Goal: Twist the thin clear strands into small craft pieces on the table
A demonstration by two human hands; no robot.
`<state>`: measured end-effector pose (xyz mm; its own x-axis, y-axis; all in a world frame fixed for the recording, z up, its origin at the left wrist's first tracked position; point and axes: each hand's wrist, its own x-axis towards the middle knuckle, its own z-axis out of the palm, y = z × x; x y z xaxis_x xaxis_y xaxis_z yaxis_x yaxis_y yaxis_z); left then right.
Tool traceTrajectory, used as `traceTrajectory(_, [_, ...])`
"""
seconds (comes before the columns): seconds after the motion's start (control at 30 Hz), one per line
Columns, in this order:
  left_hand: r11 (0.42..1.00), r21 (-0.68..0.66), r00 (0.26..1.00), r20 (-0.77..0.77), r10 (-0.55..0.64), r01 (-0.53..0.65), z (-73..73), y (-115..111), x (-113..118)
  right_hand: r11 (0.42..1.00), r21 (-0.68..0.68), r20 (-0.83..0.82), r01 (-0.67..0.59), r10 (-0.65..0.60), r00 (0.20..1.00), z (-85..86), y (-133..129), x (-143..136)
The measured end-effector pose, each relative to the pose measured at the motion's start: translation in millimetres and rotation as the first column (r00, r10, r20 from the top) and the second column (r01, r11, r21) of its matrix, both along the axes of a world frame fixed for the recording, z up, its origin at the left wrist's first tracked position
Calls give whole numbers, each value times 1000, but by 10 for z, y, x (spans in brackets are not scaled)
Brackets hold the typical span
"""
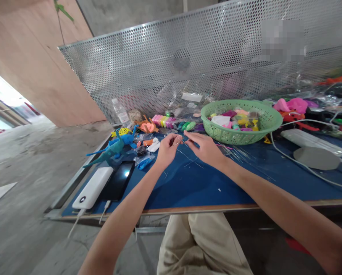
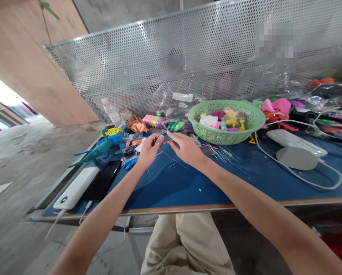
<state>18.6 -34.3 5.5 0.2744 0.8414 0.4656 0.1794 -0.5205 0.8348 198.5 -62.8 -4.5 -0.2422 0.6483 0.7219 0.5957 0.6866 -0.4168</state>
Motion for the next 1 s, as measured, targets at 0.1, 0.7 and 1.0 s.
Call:
traceTrajectory(0.1, [1000,4,1000,-7,-1,1,-2,-2,-1,1000,-20,4,-9,9,1000,-7,0,-27])
traceTrajectory(0.7, [995,97,1000,-2,3,-3,-4,1,-10,999,-52,-34,10,-11,999,31,-72,-63])
traceTrajectory(1.0, [998,70,1000,-10,11,-11,-33,8,-10,997,-63,-36,-40,37,999,32,-39,-25])
